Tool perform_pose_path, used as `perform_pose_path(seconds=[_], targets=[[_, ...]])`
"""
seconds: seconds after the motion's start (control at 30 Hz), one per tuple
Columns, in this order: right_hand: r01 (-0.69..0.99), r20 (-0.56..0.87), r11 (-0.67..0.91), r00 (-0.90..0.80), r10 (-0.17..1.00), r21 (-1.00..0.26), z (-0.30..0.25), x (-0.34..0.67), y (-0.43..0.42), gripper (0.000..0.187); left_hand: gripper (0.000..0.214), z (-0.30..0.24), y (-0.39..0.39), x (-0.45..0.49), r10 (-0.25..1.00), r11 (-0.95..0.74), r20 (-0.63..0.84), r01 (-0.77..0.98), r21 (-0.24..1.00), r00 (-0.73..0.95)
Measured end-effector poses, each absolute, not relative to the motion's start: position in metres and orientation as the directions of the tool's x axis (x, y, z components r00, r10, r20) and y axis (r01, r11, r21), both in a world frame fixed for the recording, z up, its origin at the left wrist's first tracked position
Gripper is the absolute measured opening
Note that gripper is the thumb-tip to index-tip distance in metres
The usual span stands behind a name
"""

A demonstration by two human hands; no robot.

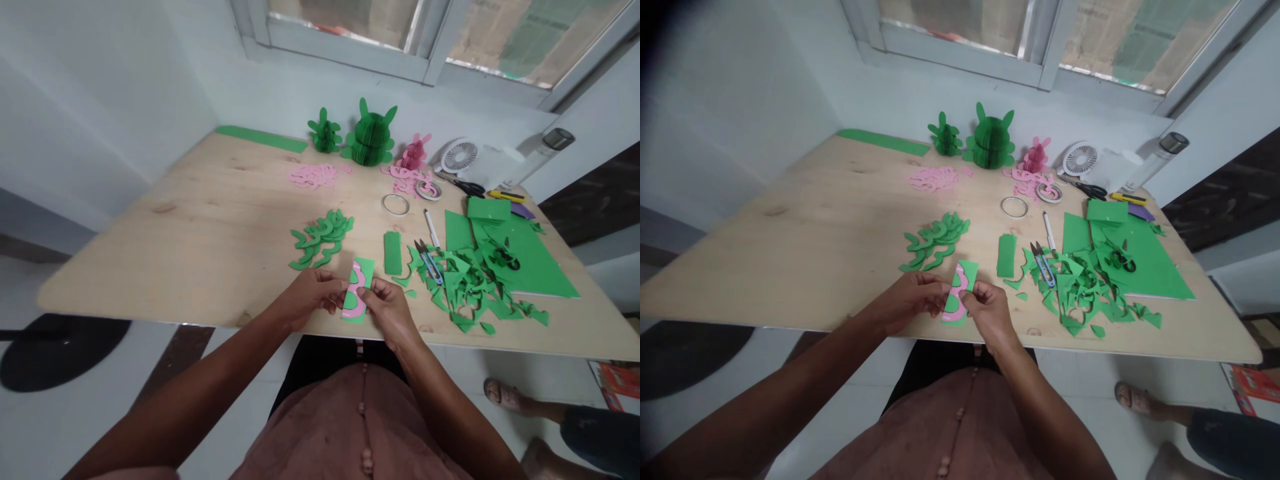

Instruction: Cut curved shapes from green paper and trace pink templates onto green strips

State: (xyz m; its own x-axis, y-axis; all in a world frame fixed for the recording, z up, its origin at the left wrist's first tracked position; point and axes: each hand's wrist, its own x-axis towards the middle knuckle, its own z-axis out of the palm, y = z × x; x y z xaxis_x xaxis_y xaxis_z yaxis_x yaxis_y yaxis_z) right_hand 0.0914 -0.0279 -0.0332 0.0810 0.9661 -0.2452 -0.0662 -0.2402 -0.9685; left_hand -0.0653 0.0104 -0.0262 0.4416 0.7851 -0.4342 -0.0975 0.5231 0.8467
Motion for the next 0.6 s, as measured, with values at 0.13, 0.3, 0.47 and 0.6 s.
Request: perform_pose_path(seconds=[0.13,0.3,0.47,0.6], targets=[[-0.061,-0.236,-0.232,0.074,0.969,-0.971,-0.0337,0.0915,-0.0277,0.02,0.021,-0.0261,0.0099,-0.0621,0.806,0.496,-0.43,-0.069,0.865,0.407],[-0.074,-0.238,-0.232,0.077,0.968,-0.97,-0.0362,0.0914,-0.0276,0.02,0.019,-0.027,0.0082,-0.0589,0.845,0.446,-0.399,-0.057,0.893,0.357],[-0.063,-0.232,-0.227,0.077,0.97,-0.972,-0.037,0.0933,-0.0285,0.021,0.019,-0.0275,0.0084,-0.0588,0.859,0.432,-0.389,-0.063,0.9,0.334],[-0.047,-0.237,-0.233,0.077,0.969,-0.971,-0.0377,0.0942,-0.0288,0.022,0.017,-0.0294,0.0087,-0.0583,0.863,0.43,-0.387,-0.07,0.9,0.324]])
